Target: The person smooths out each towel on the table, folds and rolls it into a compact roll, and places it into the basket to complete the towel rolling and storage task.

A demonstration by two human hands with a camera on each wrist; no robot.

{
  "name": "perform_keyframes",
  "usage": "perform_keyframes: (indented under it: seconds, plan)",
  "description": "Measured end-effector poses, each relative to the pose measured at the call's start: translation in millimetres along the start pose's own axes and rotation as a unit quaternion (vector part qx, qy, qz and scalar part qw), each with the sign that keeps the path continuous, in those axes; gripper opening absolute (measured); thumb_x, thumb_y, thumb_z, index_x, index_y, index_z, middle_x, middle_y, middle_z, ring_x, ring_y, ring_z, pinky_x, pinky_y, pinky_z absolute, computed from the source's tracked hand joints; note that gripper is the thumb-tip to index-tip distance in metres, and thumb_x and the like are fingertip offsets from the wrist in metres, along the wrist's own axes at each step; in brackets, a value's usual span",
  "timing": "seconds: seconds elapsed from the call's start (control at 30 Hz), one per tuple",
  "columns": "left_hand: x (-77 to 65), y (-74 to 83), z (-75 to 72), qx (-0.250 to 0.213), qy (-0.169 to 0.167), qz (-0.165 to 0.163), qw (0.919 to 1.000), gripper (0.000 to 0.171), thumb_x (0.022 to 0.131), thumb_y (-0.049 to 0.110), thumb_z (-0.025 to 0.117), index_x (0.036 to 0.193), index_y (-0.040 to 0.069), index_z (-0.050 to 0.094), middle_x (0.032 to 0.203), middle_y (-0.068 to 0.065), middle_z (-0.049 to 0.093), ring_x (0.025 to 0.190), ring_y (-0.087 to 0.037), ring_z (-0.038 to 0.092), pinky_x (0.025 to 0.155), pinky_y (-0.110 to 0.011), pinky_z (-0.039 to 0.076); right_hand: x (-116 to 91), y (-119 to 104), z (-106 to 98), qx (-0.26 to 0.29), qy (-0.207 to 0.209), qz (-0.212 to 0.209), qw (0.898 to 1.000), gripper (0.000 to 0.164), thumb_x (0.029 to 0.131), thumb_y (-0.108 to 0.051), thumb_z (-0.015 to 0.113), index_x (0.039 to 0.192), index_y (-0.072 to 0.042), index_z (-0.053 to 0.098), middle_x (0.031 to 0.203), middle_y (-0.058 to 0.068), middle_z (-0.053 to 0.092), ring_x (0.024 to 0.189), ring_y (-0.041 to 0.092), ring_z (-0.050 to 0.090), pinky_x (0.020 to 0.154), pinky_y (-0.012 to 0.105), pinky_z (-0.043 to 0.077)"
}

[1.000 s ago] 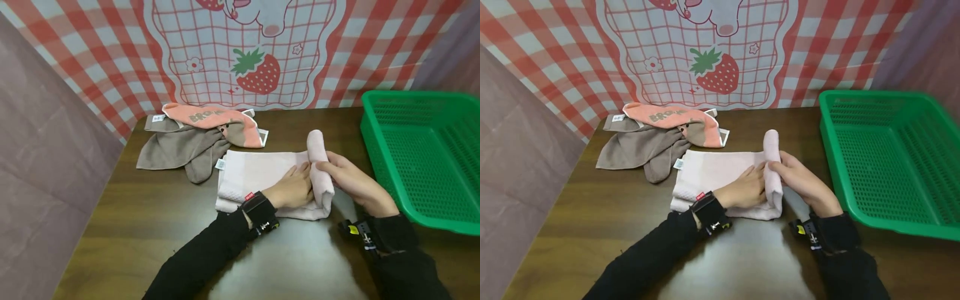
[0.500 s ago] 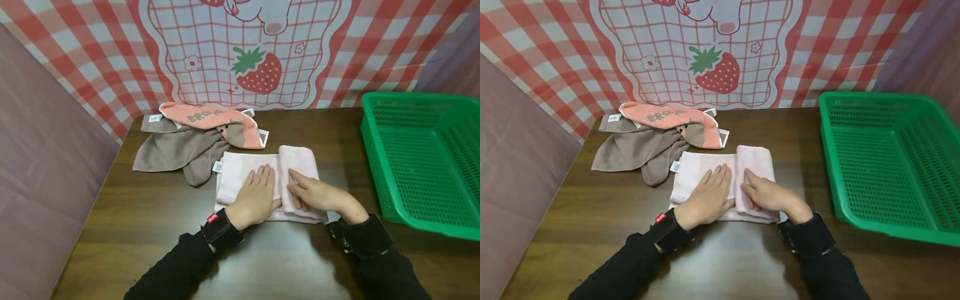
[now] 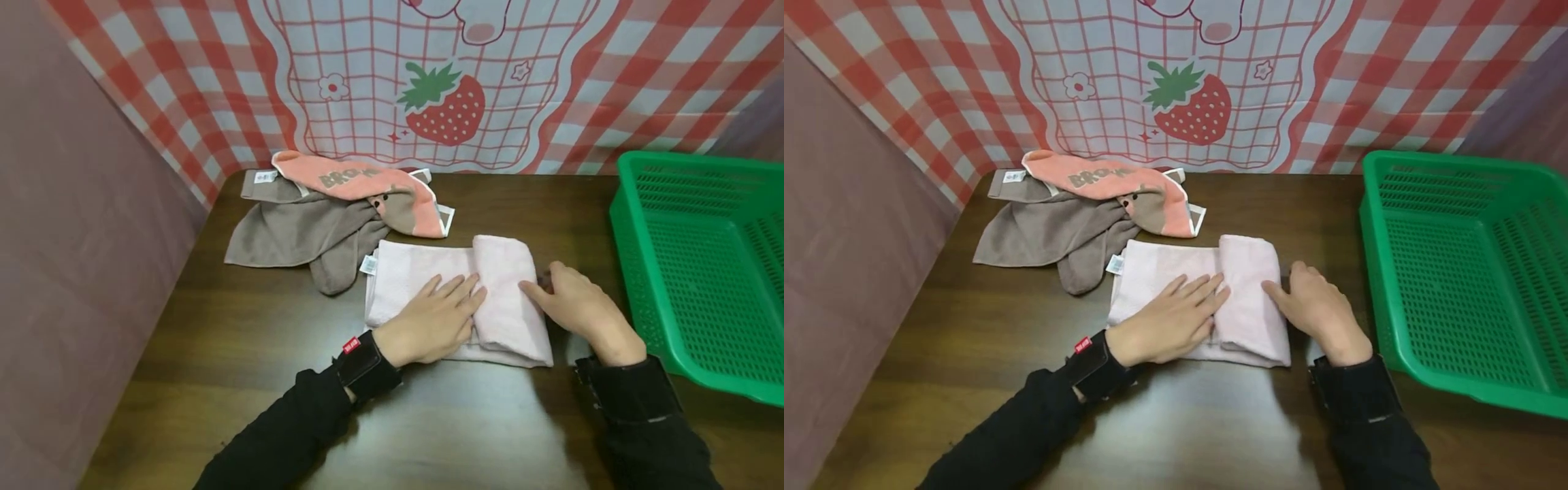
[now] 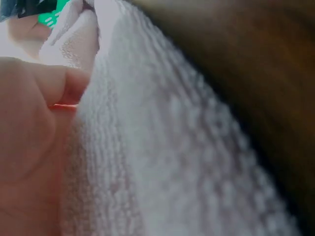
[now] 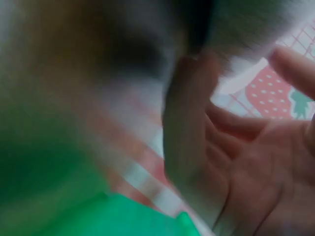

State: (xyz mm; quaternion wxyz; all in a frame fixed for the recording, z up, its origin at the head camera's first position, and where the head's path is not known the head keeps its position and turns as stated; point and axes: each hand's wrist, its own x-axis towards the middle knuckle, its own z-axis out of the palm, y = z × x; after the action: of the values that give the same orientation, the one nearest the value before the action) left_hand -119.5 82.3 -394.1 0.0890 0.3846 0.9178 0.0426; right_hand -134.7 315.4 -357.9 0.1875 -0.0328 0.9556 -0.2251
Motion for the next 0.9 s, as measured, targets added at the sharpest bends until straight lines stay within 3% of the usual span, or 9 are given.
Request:
perform_keyframes:
  seconds: [0.13,0.2,0.3,0.47,0.6,0.77,0.9]
  plan:
    - [2.9,-1.7,-4.8,-0.015,0.051,0.001,0.9986,0.052,0.108,0.041,0.028,0.149,0.014,0.046,0.160,-0.008,0.032,0.145,-0.022,0.034,0.118,-0.040,0.028,3,4,0,0.058,-0.060,0.003,0.997,0.076,0.102,-0.048,0.047,0.135,0.018,0.033,0.101,0.026,0.060,0.075,0.022,0.065,0.063,0.037,0.056]
    - [4.5,-2.0,-6.8,-0.027,0.067,0.002,0.9973,0.054,0.107,0.046,0.031,0.143,0.012,0.053,0.159,-0.009,0.035,0.143,-0.023,0.038,0.117,-0.038,0.031,2,1,-1,0.100,-0.061,-0.009,0.993,0.072,0.102,-0.045,0.050,0.134,0.017,0.033,0.099,0.023,0.060,0.073,0.018,0.065,0.062,0.035,0.057]
    - [6.6,-1.8,-8.7,-0.034,0.068,0.007,0.9971,0.059,0.104,0.051,0.039,0.144,0.010,0.052,0.161,-0.010,0.030,0.144,-0.023,0.037,0.117,-0.037,0.030,-2,-5,-5,0.148,-0.047,-0.025,0.988,0.068,0.101,-0.042,0.054,0.134,0.014,0.031,0.096,0.018,0.060,0.071,0.017,0.064,0.062,0.033,0.056]
    - [7.8,0.0,-9.7,-0.004,0.056,0.016,0.9983,0.061,0.103,0.047,0.045,0.149,0.008,0.045,0.162,-0.011,0.028,0.146,-0.022,0.034,0.119,-0.037,0.027,-10,-21,-10,0.218,-0.036,-0.092,0.971,0.065,0.102,-0.027,0.055,0.144,0.011,0.023,0.091,0.013,0.060,0.068,0.017,0.061,0.061,0.032,0.056]
    - [6.4,-3.9,-9.1,0.001,0.031,0.017,0.9994,0.058,0.104,0.041,0.045,0.151,0.007,0.041,0.162,-0.012,0.028,0.148,-0.022,0.030,0.120,-0.041,0.024,-12,-33,-6,0.221,-0.040,-0.144,0.964,0.061,0.103,-0.016,0.054,0.149,0.010,0.023,0.091,0.012,0.060,0.071,0.015,0.060,0.065,0.031,0.055]
    - [0.6,-23.4,-9.5,-0.032,-0.020,0.041,0.9984,0.062,0.102,0.037,0.050,0.153,0.004,0.036,0.161,-0.014,0.029,0.150,-0.023,0.025,0.122,-0.036,0.018,-11,-43,3,0.221,-0.051,-0.184,0.957,0.061,0.101,-0.010,0.057,0.149,0.011,0.026,0.099,0.015,0.063,0.078,0.014,0.059,0.068,0.029,0.053]
    - [-3.7,-36.4,-13.0,-0.048,-0.052,0.043,0.9966,0.061,0.099,0.037,0.055,0.150,0.006,0.042,0.161,-0.012,0.031,0.150,-0.025,0.025,0.123,-0.037,0.016,-8,-51,14,0.202,-0.047,-0.217,0.954,0.060,0.098,-0.009,0.061,0.146,0.012,0.033,0.101,0.012,0.063,0.080,0.013,0.058,0.069,0.025,0.050]
